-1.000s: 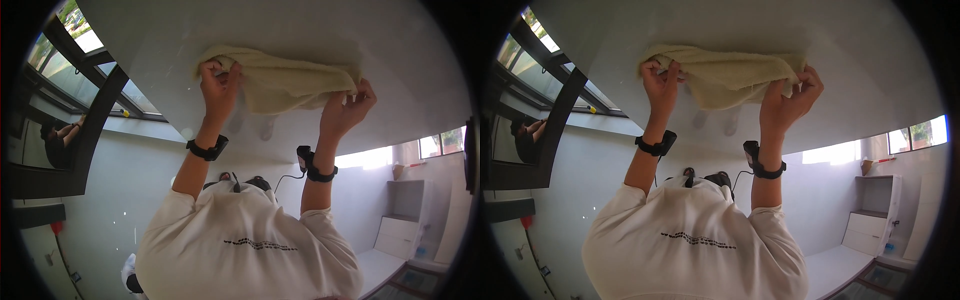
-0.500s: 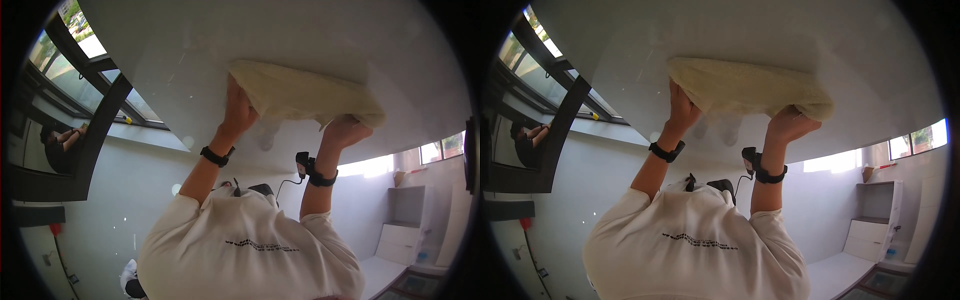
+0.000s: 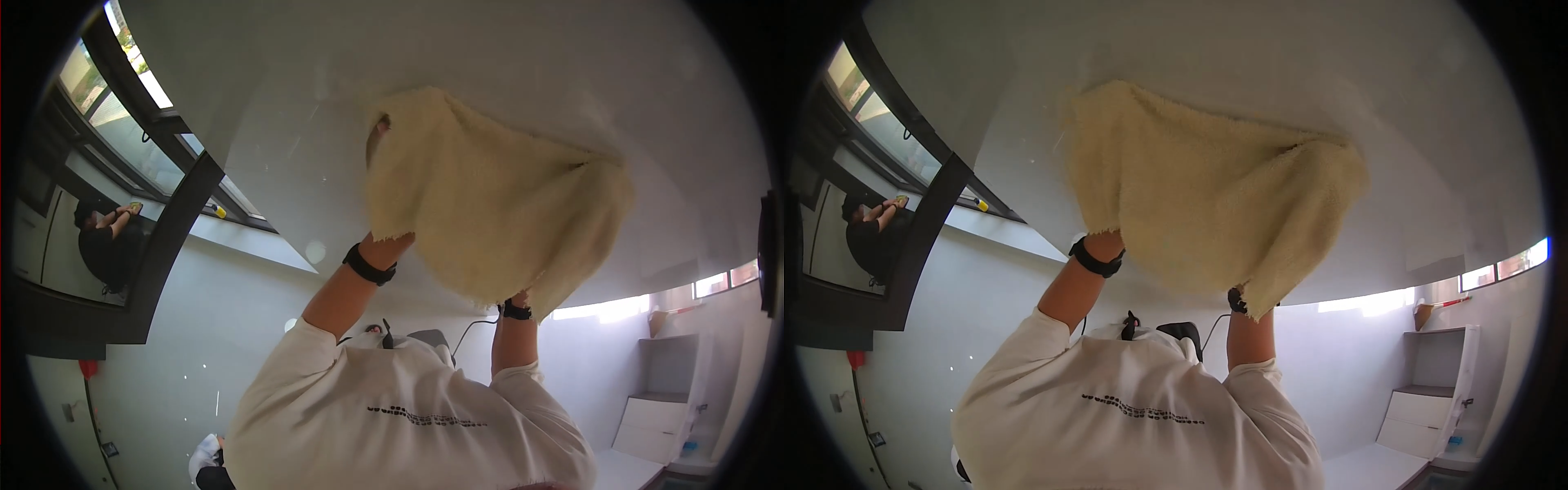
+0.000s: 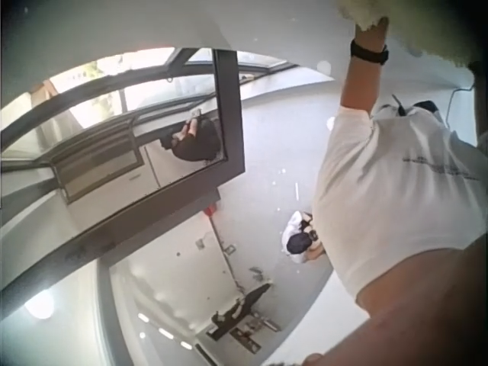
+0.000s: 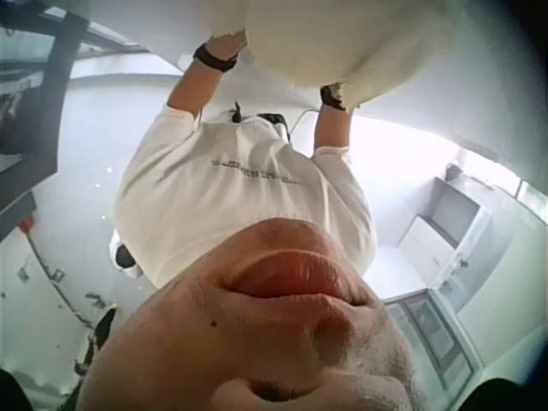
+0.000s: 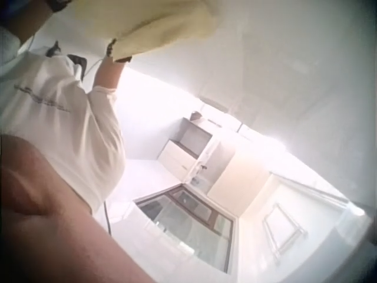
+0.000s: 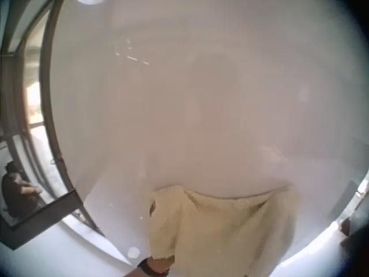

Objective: Wiping a large white surface with a cloth and then rinsing the cloth in a sink.

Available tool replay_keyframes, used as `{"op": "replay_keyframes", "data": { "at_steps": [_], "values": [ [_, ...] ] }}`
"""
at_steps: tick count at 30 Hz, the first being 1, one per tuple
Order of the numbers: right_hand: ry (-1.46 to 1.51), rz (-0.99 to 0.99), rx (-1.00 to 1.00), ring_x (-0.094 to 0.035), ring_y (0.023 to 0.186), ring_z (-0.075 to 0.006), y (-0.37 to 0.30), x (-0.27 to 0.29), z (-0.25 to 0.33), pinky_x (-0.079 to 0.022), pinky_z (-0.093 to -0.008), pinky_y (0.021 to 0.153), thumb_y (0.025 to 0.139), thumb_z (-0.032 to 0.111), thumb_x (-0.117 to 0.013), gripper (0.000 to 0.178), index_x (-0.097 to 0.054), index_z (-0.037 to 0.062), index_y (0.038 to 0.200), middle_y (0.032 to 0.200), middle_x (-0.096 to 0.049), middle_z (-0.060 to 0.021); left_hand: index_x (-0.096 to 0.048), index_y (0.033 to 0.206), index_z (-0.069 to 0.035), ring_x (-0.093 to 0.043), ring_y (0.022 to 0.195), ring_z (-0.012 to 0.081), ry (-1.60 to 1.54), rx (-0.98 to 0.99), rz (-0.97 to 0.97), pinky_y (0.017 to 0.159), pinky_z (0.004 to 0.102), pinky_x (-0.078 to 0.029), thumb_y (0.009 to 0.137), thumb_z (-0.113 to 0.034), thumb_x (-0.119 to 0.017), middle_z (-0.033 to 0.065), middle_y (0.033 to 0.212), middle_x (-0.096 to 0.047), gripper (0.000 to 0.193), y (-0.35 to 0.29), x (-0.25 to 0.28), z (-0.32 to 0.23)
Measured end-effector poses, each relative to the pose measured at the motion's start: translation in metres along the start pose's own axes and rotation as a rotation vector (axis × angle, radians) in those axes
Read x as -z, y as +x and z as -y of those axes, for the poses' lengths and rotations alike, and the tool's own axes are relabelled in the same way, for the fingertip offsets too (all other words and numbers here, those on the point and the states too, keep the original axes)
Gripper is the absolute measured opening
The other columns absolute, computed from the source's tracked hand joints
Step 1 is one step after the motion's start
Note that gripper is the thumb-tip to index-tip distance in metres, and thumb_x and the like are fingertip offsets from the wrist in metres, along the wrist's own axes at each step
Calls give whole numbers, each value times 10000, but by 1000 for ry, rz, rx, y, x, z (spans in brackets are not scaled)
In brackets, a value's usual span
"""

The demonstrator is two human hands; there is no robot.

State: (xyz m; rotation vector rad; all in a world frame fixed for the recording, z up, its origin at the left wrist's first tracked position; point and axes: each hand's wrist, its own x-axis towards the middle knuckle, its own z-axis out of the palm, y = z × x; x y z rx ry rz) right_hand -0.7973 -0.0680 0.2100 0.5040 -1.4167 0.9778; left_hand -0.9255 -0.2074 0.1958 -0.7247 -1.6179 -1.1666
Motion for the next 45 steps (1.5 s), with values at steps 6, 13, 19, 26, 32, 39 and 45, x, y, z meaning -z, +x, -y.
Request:
{"op": "replay_keyframes", "data": {
  "at_steps": [6, 13, 19, 26, 32, 39, 45],
  "values": [
    [-35, 23, -99, -598, 1033, -247, -7, 1, -25, -475, -340, 897, 887, 184, -577, 327, -569, 5, 1161, 1144, -617, -119, -366, 1369, -67, -402, 1264, 269, 112, -19, 123, 1037, 426, -380, 909, -476, -508, 127, 1336, -430, 632, -8, -5, -4],
    [-56, 61, -138, -594, 1039, -244, -17, 1, -10, -472, -340, 900, 892, 196, -573, 339, -560, 4, 1172, 1151, -612, -121, -437, 1341, -119, -480, 1191, 220, -109, 112, 188, 1031, 399, -381, 934, -450, -462, 75, 1296, -490, 525, -14, -2, -8],
    [-83, 40, -158, -590, 1045, -241, -31, -33, -1, -469, -340, 903, 897, 206, -569, 350, -552, 3, 1181, 1158, -607, -123, -547, 1225, -95, -503, 1131, 223, 336, -144, 419, 926, 379, -425, 838, -280, -562, 61, 1197, -562, 429, -148, -2, 23],
    [-163, 45, -240, -586, 1052, -238, -37, 8, -20, -466, -340, 906, 902, 218, -565, 362, -544, 2, 1192, 1166, -602, -126, -594, 1111, -94, -496, 1132, 224, 221, -150, 806, 931, 401, -386, 744, -222, -596, 65, 1148, -575, 389, -96, -2, -16],
    [-214, 130, -316, -583, 1057, -236, -40, 30, -16, -463, -339, 908, 907, 228, -561, 373, -536, 1, 1201, 1173, -598, -128, -590, 1114, -126, -508, 1158, 214, -343, -377, 317, 976, 391, -395, 746, -214, -639, 42, 1193, -548, 381, -39, -48, -68],
    [-224, 190, -442, -579, 1064, -233, -59, 48, -42, -460, -339, 911, 912, 240, -557, 385, -528, -1, 1212, 1181, -593, -130, -666, 907, -110, -563, 996, 185, -45, -384, 316, 843, 339, -429, 684, -245, -661, 11, 1047, -627, 261, -125, -69, -66],
    [-215, 195, -511, -575, 1069, -230, -75, 70, -54, -457, -339, 914, 917, 250, -554, 396, -520, -2, 1221, 1187, -588, -132, -670, 842, -132, -563, 949, 165, -139, -149, 521, 849, 344, -414, 677, -263, -662, -15, 978, -629, 211, -223, -98, -40]
  ]
}}
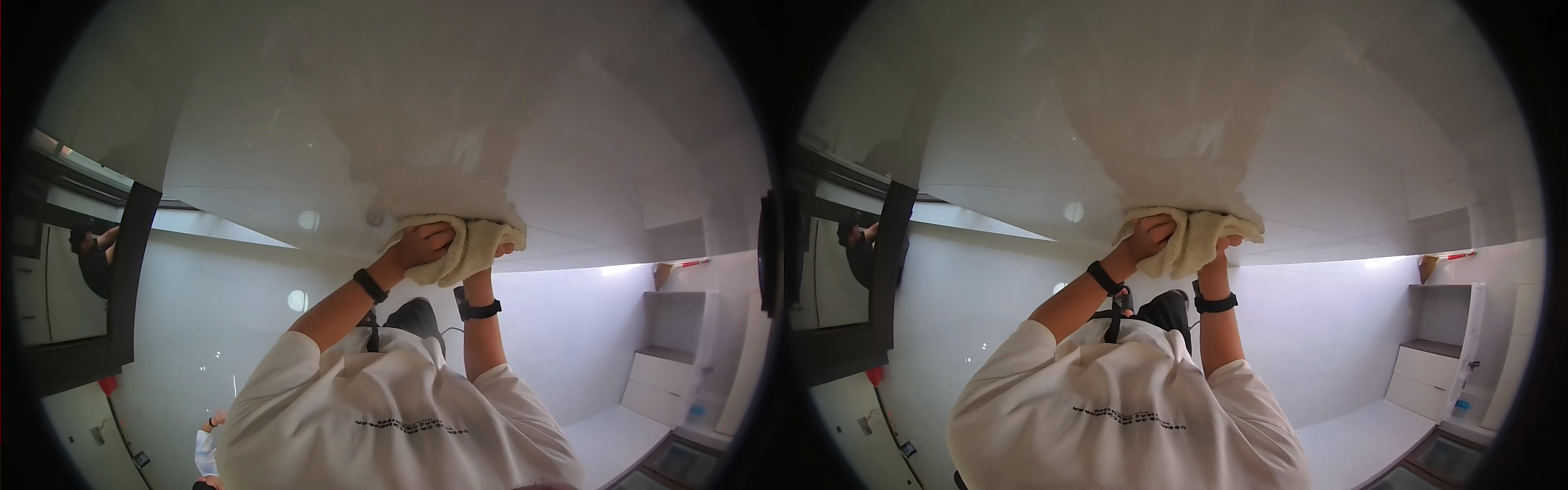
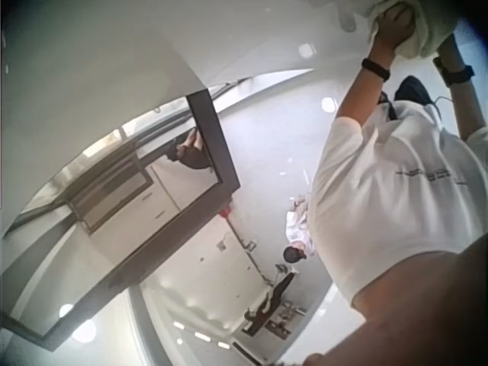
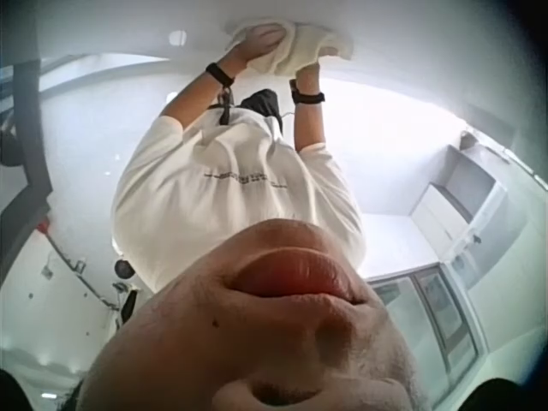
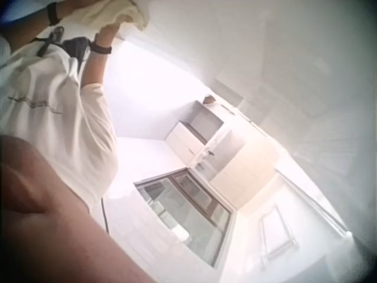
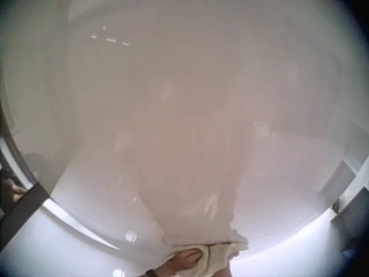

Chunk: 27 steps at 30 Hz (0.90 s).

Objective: Wiping a large white surface with a cloth and then rinsing the cloth in a sink.

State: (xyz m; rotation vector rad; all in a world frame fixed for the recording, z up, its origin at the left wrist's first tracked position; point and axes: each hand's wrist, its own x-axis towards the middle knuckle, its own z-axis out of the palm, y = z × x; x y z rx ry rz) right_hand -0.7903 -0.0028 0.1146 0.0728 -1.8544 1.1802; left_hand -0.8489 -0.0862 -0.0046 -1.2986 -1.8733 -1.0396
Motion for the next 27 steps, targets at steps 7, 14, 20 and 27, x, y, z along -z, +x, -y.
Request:
{"op": "replay_keyframes", "data": {
  "at_steps": [7, 14, 20, 27],
  "values": [
    [50, -25, -32, -571, 1076, -227, 24, 28, -20, -454, -339, 917, 922, 262, -549, 409, -512, -3, 1232, 1195, -583, -135, -654, 925, -110, -548, 916, 233, 40, 131, -66, 723, 387, -409, 687, -171, -695, -6, 1020, -618, 249, 50, 15, -41],
    [90, -28, -56, -567, 1083, -224, 36, 112, -35, -450, -338, 920, 927, 273, -545, 422, -503, -4, 1243, 1203, -578, -137, -637, 998, -44, -531, 979, 271, -152, 155, -409, 825, 393, -426, 710, -128, -720, 41, 1056, -606, 311, 170, 43, -105],
    [75, 1, -56, -564, 1088, -221, 2, 189, -42, -448, -338, 922, 932, 283, -541, 434, -495, -5, 1252, 1210, -573, -139, -626, 961, -16, -581, 855, 270, -246, 505, -336, 743, 369, -460, 703, -139, -741, 66, 927, -635, 308, 179, 8, -106],
    [74, 91, -187, -560, 1095, -218, -2, 226, -81, -445, -338, 925, 937, 295, -537, 447, -487, -7, 1263, 1218, -568, -142, -613, 918, 16, -639, 712, 268, -320, 1037, -182, 646, 341, -500, 695, -151, -765, 95, 776, -668, 318, 123, 0, -145]
  ]
}}
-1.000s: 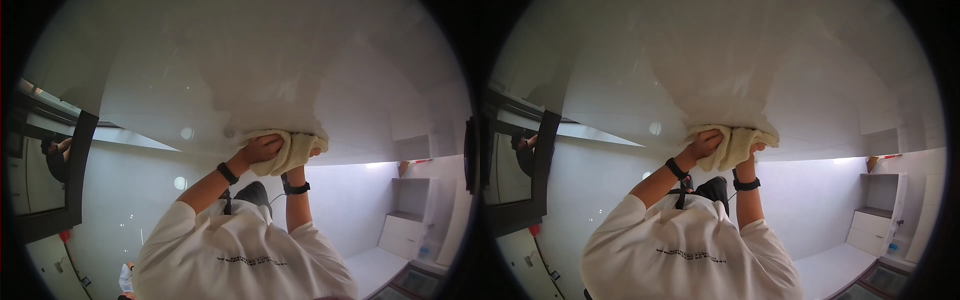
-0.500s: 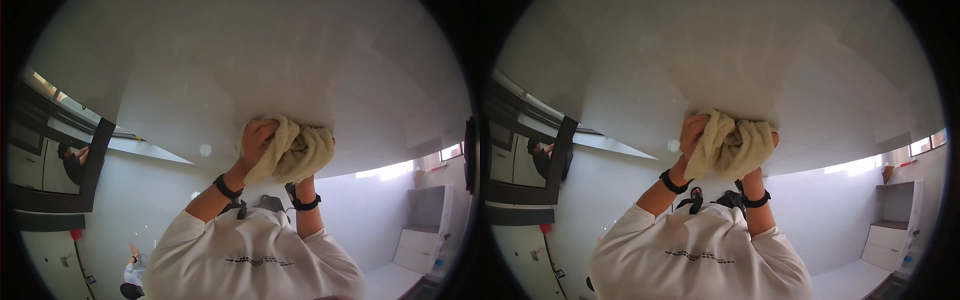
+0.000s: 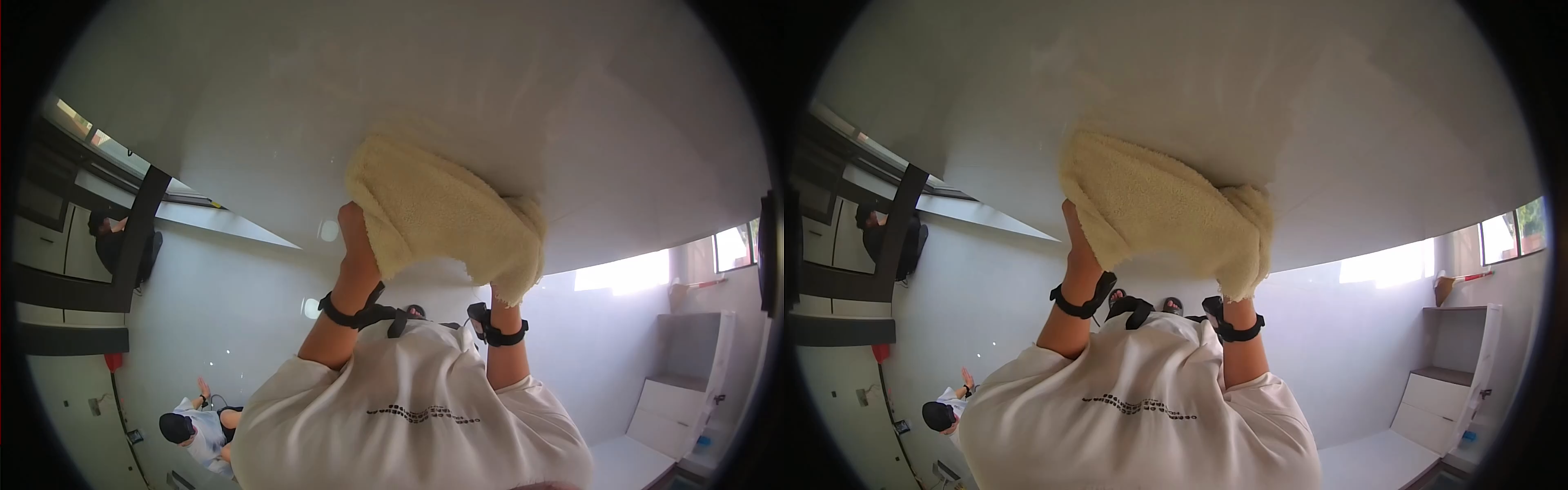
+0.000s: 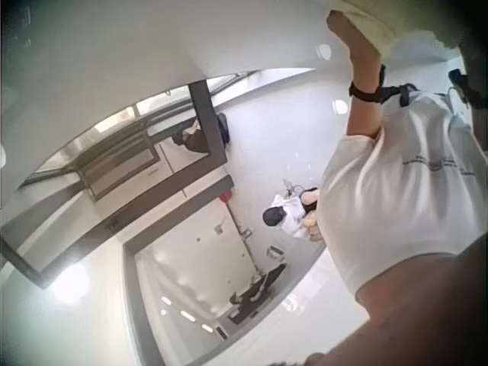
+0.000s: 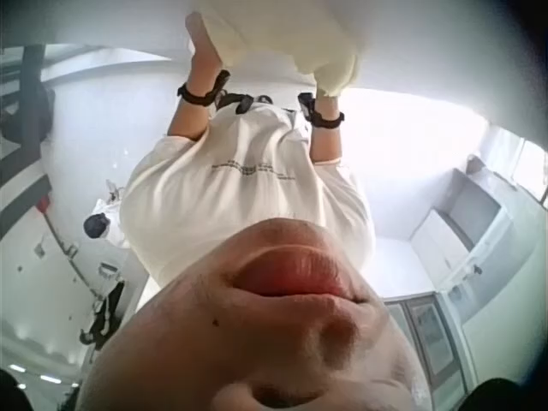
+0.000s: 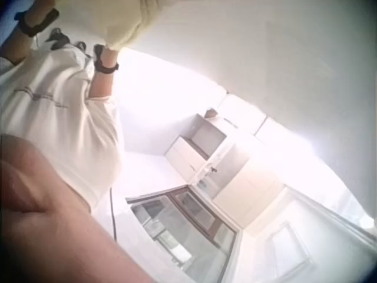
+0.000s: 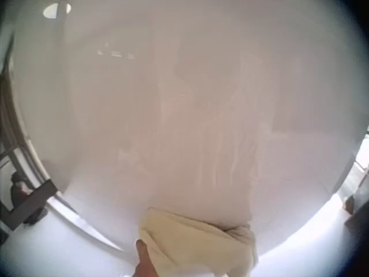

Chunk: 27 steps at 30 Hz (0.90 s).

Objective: Wiping a large white surface with a cloth and then rinsing the cloth in a sink.

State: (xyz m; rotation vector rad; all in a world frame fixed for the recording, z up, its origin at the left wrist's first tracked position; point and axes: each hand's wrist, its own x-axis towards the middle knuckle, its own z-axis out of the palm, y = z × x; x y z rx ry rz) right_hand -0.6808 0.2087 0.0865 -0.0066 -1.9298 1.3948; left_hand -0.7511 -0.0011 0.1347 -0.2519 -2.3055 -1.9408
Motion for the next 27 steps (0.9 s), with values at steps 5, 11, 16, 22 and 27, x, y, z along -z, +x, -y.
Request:
{"op": "replay_keyframes", "data": {
  "at_steps": [5, 11, 16, 22, 27],
  "values": [
    [-101, 306, -217, -424, 1255, -332, -22, 39, -65, -343, -419, 1036, 933, 196, -496, 428, -445, 29, 1323, 1353, -462, -170, -580, 1016, 16, -648, 736, 226, 349, -160, 200, 699, 334, -515, 726, -139, -750, 87, 820, -672, 370, -22, 9, -25],
    [-265, 449, -64, -516, 1146, -315, 13, 67, -49, -418, -398, 950, 938, 201, -496, 369, -501, 10, 1254, 1252, -545, -158, -520, 1139, -3, -575, 1030, 239, 26, -326, 148, 877, 363, -461, 775, -163, -719, 115, 1148, -592, 445, -28, 14, -12],
    [-478, 291, 82, -553, 1111, -252, 47, 45, 9, -453, -368, 919, 903, 115, -585, 337, -516, -3, 1210, 1193, -576, -137, -452, 1280, -32, -517, 1137, 181, -237, -342, 98, 960, 359, -421, 875, -257, -640, 70, 1267, -533, 500, 2, -13, 37],
    [133, 63, -109, -576, 1043, -269, 75, 21, 70, -467, -341, 877, 835, 46, -637, 371, -538, 16, 1192, 1132, -600, -139, -447, 1308, -53, -520, 1141, 189, -1159, -117, 572, 976, 348, -406, 915, -369, -559, 41, 1262, -548, 516, 20, -17, -50],
    [-655, -10, 483, -578, 1024, -307, 61, 23, 41, -468, -364, 860, 847, 69, -606, 328, -564, 39, 1171, 1132, -602, -138, -476, 1288, -67, -510, 1172, 200, 247, -200, 210, 990, 347, -396, 937, -381, -502, 51, 1281, -542, 471, 15, -20, -7]
  ]
}}
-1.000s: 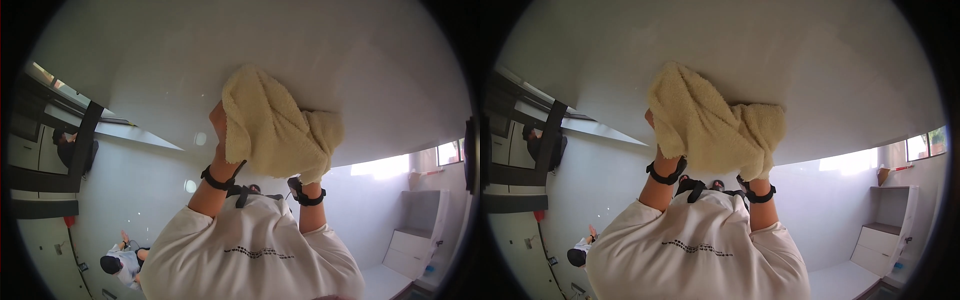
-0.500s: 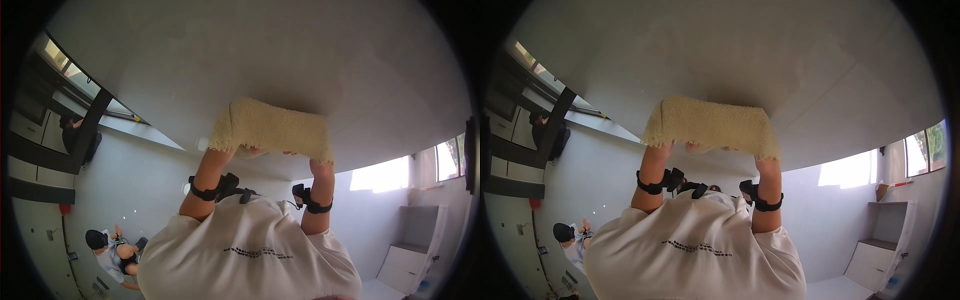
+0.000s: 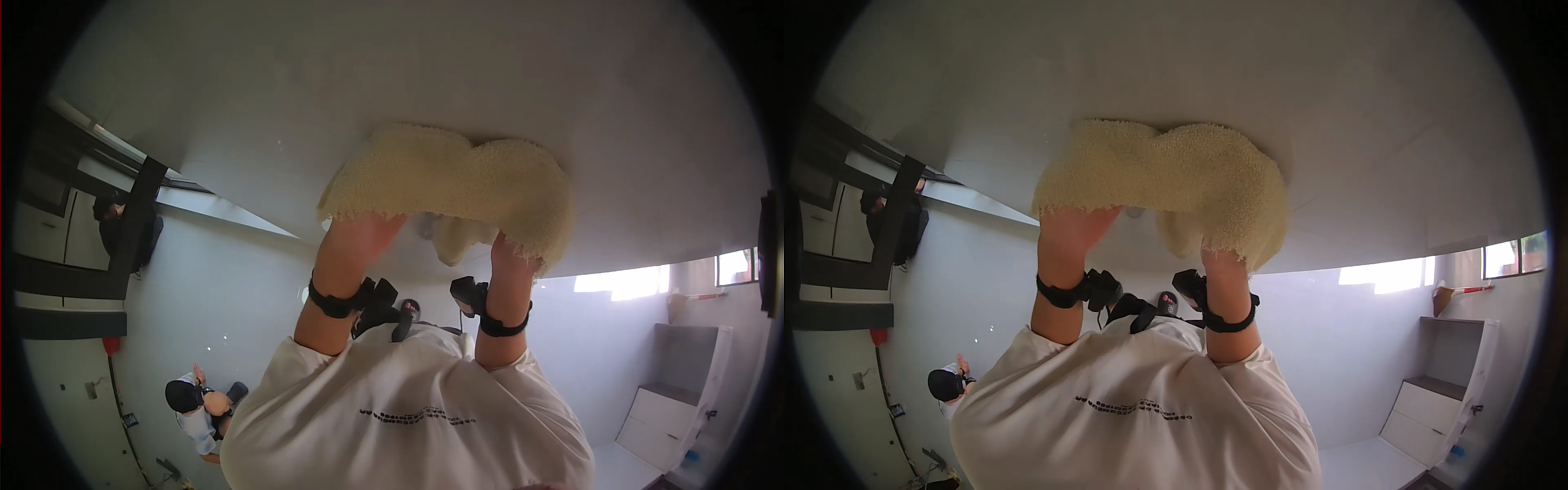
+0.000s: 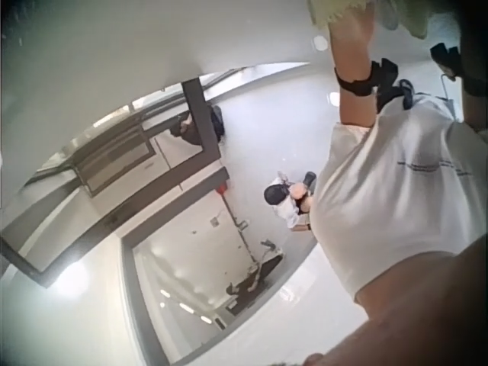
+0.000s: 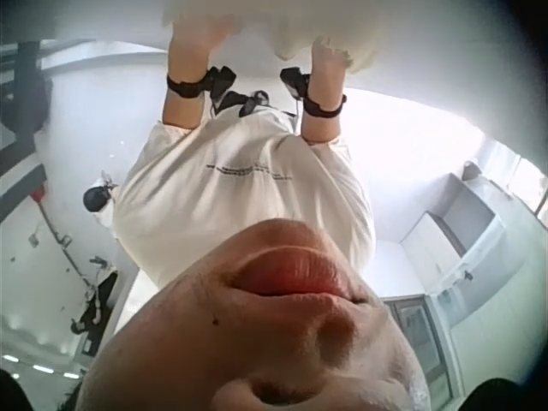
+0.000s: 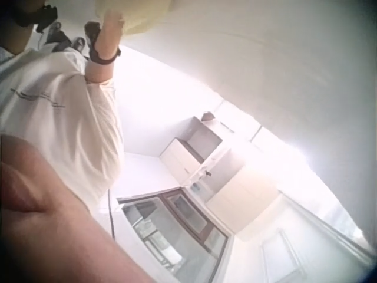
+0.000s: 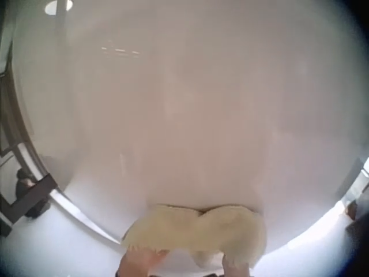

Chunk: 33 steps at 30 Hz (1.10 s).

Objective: Wiping a large white surface with a cloth and then rinsing the cloth in a sink.

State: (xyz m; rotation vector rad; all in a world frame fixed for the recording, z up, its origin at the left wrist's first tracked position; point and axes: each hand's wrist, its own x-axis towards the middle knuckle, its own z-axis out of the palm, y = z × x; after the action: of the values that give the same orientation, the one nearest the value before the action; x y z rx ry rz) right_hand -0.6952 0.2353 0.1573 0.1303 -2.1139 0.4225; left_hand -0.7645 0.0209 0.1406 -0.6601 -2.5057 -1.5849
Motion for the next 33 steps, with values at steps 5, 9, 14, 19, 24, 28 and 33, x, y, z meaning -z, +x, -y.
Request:
{"op": "replay_keyframes", "data": {
  "at_steps": [5, 9, 14, 19, 24, 28, 33],
  "values": [
    [124, 122, -83, -583, 1026, -309, -38, -30, -11, -467, -388, 860, 847, 93, -597, 309, -580, 51, 1153, 1119, -612, -129, -492, 1261, -84, -514, 1167, 202, -911, 122, 120, 981, 352, -409, 945, -363, -492, 65, 1261, -546, 422, 6, -22, 5],
    [151, 187, 7, -589, 1025, -318, -67, -58, -15, -462, -418, 870, 834, 141, -602, 294, -615, 84, 1123, 1093, -629, -119, -472, 1282, -89, -493, 1191, 206, -1410, 374, 130, 1011, 349, -393, 964, -313, -470, 74, 1251, -541, 388, -22, -48, 66],
    [-9, 180, 167, -580, 1055, -314, -142, -100, -39, -450, -432, 889, 843, 185, -575, 279, -639, 96, 1100, 1099, -639, -123, -488, 1253, -84, -498, 1149, 181, -850, 515, 40, 968, 337, -412, 951, -260, -507, 51, 1216, -547, 350, -61, -82, 95],
    [47, 253, 73, -579, 1056, -312, -138, -71, -41, -449, -431, 891, 846, 184, -572, 279, -637, 90, 1101, 1102, -639, -124, -566, 1104, -70, -528, 926, 141, -716, 610, 173, 760, 298, -441, 909, -227, -572, 37, 1044, -584, 250, -45, -50, 84],
    [66, 308, -48, -577, 1058, -310, -93, -76, -78, -448, -429, 892, 848, 183, -569, 280, -635, 83, 1101, 1104, -638, -126, -611, 909, -101, -496, 674, 109, -956, 291, 250, 582, 271, -394, 912, -256, -572, -14, 782, -571, 160, -3, 11, -22],
    [88, 343, -128, -576, 1060, -309, -96, -53, -49, -447, -428, 894, 850, 182, -566, 281, -633, 79, 1102, 1106, -638, -127, -595, 840, -92, -507, 612, 110, -685, 320, -15, 534, 280, -400, 912, -254, -562, -2, 720, -577, 180, -4, 25, 21],
    [128, 382, -238, -574, 1062, -307, -96, -38, -37, -446, -426, 895, 852, 181, -563, 281, -631, 72, 1103, 1108, -637, -129, -567, 873, -80, -438, 489, 106, -94, 477, 143, 462, 238, -358, 928, -299, -525, 4, 649, -533, 229, -16, 33, 43]
  ]
}}
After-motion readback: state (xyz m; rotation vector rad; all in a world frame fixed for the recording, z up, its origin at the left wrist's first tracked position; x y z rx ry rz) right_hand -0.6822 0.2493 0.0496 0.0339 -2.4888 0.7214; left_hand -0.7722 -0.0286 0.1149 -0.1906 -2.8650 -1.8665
